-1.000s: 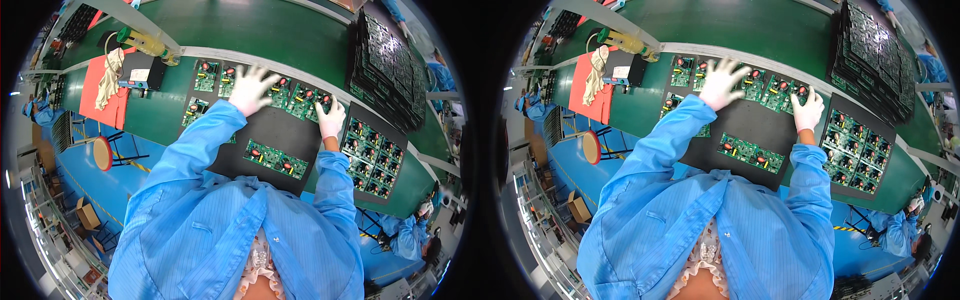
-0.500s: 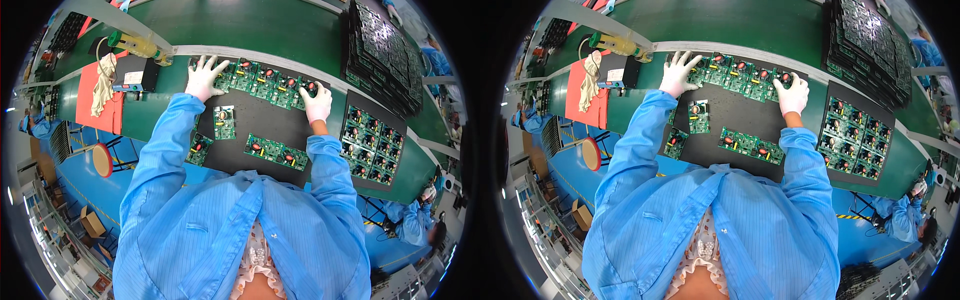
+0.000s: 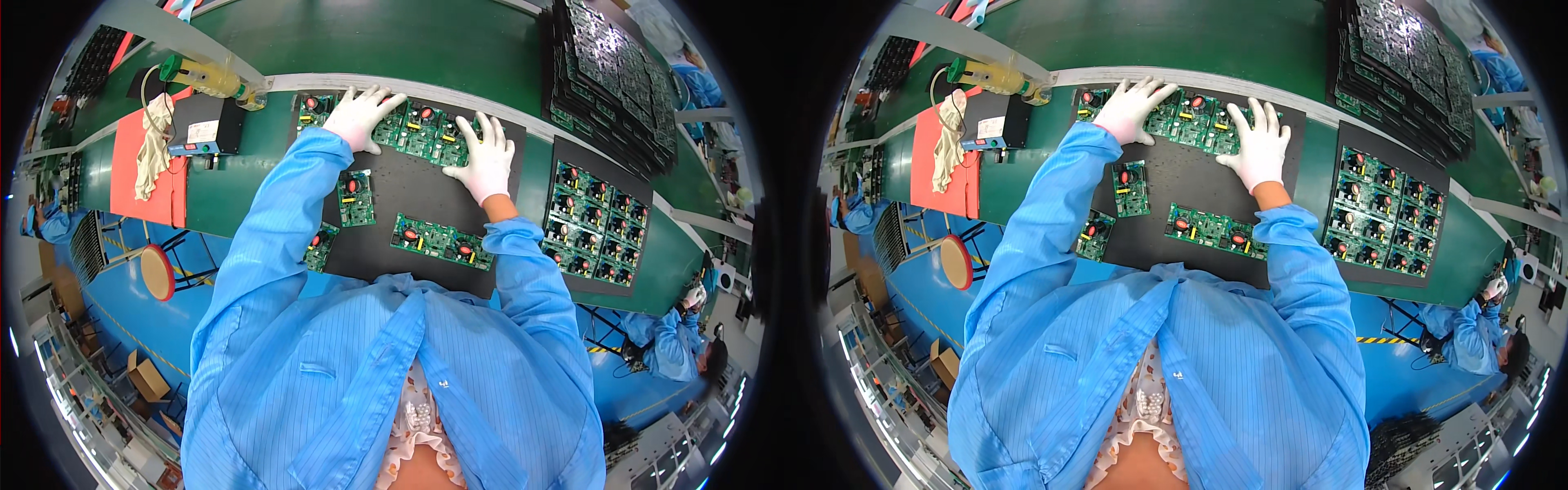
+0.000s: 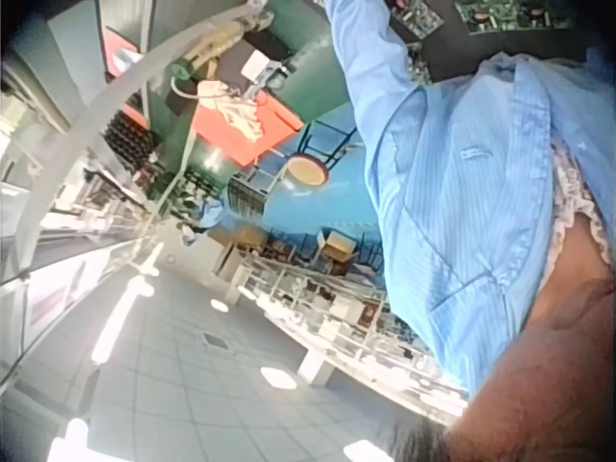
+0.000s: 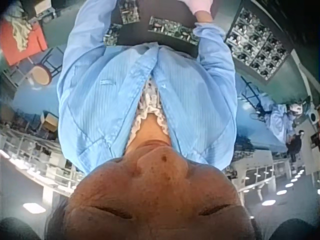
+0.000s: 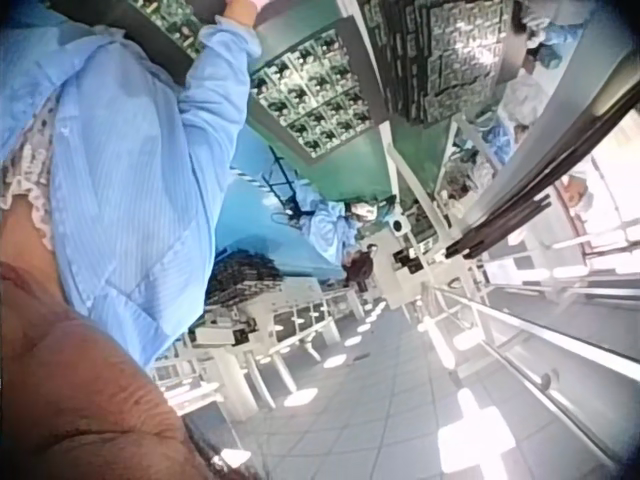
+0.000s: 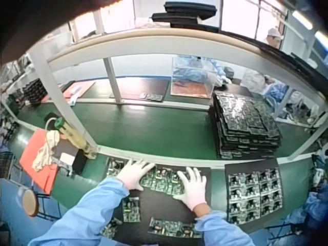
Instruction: The person separates individual circuit boards from multi-board panels by hand and arranges the boards onto black mats on the workbench.
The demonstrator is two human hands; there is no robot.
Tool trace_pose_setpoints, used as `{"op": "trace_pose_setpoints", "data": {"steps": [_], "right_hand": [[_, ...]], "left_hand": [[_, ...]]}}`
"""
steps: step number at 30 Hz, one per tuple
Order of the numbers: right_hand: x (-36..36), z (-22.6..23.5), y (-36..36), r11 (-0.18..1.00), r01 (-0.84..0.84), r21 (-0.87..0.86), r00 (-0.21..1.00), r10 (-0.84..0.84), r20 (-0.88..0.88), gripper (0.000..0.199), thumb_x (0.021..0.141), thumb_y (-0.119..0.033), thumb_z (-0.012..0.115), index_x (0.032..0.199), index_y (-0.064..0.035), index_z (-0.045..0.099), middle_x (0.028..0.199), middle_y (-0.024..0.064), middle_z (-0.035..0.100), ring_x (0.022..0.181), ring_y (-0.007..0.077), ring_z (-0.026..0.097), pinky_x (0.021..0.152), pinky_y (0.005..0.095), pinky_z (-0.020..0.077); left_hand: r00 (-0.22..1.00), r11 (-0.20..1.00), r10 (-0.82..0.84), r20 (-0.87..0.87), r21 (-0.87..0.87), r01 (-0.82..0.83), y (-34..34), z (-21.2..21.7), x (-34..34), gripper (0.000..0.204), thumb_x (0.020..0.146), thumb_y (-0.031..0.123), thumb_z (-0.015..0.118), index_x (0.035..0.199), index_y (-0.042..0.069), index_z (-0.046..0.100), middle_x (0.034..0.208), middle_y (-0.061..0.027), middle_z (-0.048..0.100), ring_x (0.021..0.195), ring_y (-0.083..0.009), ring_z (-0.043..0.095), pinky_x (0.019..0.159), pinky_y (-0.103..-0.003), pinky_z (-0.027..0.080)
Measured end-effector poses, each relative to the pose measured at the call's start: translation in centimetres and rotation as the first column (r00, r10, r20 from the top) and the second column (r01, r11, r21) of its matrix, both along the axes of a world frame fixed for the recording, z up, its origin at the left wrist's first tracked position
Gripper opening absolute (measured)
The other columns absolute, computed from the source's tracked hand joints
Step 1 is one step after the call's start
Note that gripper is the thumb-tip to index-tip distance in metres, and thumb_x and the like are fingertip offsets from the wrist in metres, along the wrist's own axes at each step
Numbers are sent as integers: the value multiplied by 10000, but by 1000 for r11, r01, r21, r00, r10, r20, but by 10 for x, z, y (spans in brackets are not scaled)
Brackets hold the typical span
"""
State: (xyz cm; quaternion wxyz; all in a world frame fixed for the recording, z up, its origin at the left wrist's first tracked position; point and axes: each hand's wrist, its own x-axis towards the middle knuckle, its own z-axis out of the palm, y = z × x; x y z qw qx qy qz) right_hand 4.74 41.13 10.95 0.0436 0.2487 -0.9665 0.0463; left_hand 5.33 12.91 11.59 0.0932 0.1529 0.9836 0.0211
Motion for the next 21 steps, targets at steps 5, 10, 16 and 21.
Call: {"op": "trace_pose_setpoints", "data": {"steps": [5, 10, 16, 21], "right_hand": [[-12, -8, 5, 998, -38, -58, 999, 37, -28, 930, 626, -434, 844, 1451, -226, 470, 1466, 100, 439, 1319, 335, 428, 1086, 498, 328], [-12, -9, 24, 954, -47, -295, 994, 17, -105, 866, 661, -398, 830, 1435, -206, 490, 1449, 83, 463, 1278, 346, 456, 1072, 479, 356], [59, 17, 62, 902, -72, -426, 945, 198, 261, 462, 761, -210, 762, 1207, -144, 659, 1178, 21, 647, 1079, 235, 579, 935, 342, 474], [118, 20, 65, 910, -266, -318, 862, 372, 345, 437, 727, -166, 771, 1154, -149, 680, 1144, 12, 633, 1007, 236, 582, 886, 335, 491]], "left_hand": [[998, 999, 5, -63, 48, -2, -2, -11, 8, 1138, 561, 237, 918, 1526, 187, 317, 1524, -96, 408, 1421, -299, 376, 1168, -578, 279], [961, 989, 72, -266, 147, -33, -3, 4, 32, 1037, 598, 236, 898, 1495, 166, 383, 1485, -87, 463, 1368, -293, 440, 1149, -530, 313], [930, 829, 342, 131, 424, -365, 5, 30, 142, 539, 716, 242, 813, 1223, 157, 650, 1155, -60, 611, 1009, -257, 634, 903, -361, 506], [949, 839, 316, -7, 469, -276, 6, -20, 158, 431, 760, 165, 768, 1179, 145, 669, 1101, -54, 617, 949, -239, 633, 862, -347, 518]]}}
